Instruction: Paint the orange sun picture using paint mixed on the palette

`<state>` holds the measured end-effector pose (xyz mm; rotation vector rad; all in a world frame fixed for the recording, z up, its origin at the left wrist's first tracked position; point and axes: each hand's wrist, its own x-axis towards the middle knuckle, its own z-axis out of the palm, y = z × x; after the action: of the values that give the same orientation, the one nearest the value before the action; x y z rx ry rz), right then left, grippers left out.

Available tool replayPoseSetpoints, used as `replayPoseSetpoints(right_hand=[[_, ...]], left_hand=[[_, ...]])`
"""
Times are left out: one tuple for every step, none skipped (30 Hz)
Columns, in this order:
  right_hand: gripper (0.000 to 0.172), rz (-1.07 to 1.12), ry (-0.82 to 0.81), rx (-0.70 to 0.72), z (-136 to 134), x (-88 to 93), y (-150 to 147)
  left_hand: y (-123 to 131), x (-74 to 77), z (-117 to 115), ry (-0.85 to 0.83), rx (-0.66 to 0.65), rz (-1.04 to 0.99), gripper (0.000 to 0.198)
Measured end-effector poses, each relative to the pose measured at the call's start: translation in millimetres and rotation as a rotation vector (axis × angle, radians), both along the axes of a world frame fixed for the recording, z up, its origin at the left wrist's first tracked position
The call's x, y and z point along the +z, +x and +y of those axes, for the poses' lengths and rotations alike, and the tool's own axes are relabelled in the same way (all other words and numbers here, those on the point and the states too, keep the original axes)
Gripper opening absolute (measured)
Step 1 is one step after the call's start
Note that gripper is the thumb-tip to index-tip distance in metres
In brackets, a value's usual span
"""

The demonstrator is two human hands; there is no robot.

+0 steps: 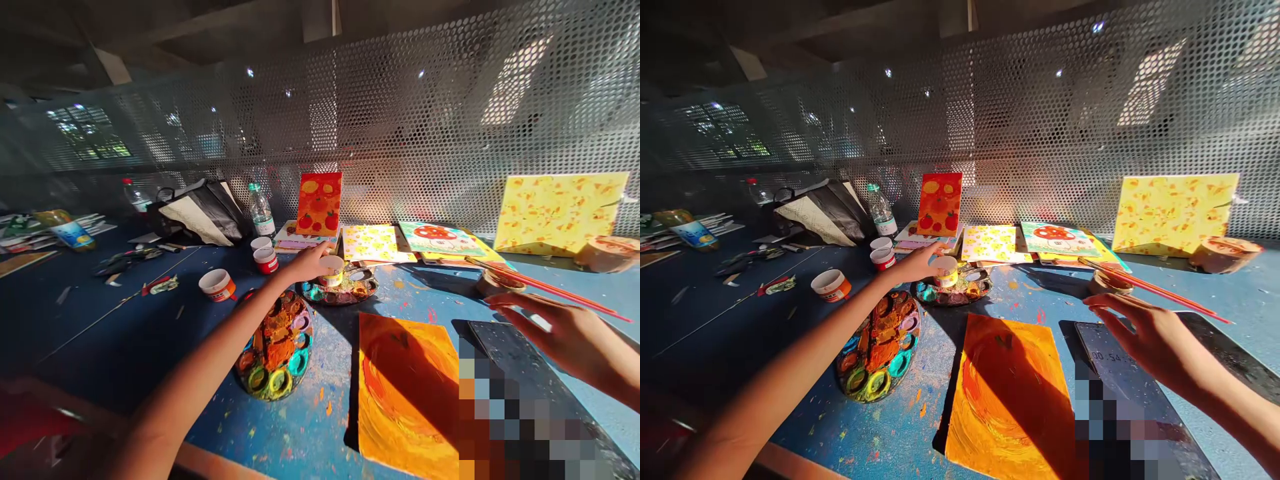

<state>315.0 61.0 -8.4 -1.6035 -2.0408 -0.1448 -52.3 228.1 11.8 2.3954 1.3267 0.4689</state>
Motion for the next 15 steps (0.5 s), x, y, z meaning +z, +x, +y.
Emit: replayPoseSetpoints(right_hand=[[0.026,-0.011,-0.007,0.083,13,4.1,-13],[0.028,-0.037,-0.029,0.159,26,9.4,-28],[0.027,-0.062,-0.035,0.231,39,15.4,-46],[0.027,-0.08,-0.051,0.288,53,21.2,-65],[0.028,-0.094,-0.078,0.329,67,26.0,-84],[0.028,-0.104,-0.102,0.363,81,29.4,-103],[0.029,-0.121,-0.138,0.414,95,31.2,-120],[0.029,-0.122,-0.162,0.443,108,31.4,-136],[0.032,-0.112,-0.192,0.453,120,30.4,-149],[0.039,-0.106,-0.241,0.468,131,28.7,-161],[0.046,-0.11,-0.27,0.485,140,26.5,-171],[0.052,-0.114,-0.299,0.499,148,24.5,-179],[0.056,-0.123,-0.325,0.513,155,22.8,-186],[0.057,-0.134,-0.346,0.525,161,21.5,-193],[0.057,-0.142,-0.363,0.534,167,20.5,-199]], left_hand=[[-1,-0.7,0,0.008,0.01,-0.02,0.058],[-2,-1.5,-1,0.017,0.022,-0.041,0.059],[-2,-2.4,-1,0.027,0.035,-0.059,0.06],[-3,-3.3,-2,0.035,0.047,-0.076,0.061],[-2,-4.3,-2,0.036,0.052,-0.089,0.062],[-2,-5.5,-1,0.029,0.049,-0.101,0.062],[-2,-6.9,0,0.015,0.039,-0.113,0.062],[-2,-8.5,1,-0.001,0.028,-0.126,0.061],[-2,-10.3,2,-0.017,0.017,-0.142,0.063],[-2,-12.2,3,-0.032,0.01,-0.16,0.066],[-3,-14.1,3,-0.044,0.008,-0.179,0.07],[-4,-15.7,2,-0.055,0.008,-0.197,0.076],[-6,-17.0,1,-0.068,0.008,-0.214,0.081],[-8,-17.7,0,-0.081,0.008,-0.229,0.086],[-11,-17.8,-2,-0.096,0.009,-0.242,0.092]])
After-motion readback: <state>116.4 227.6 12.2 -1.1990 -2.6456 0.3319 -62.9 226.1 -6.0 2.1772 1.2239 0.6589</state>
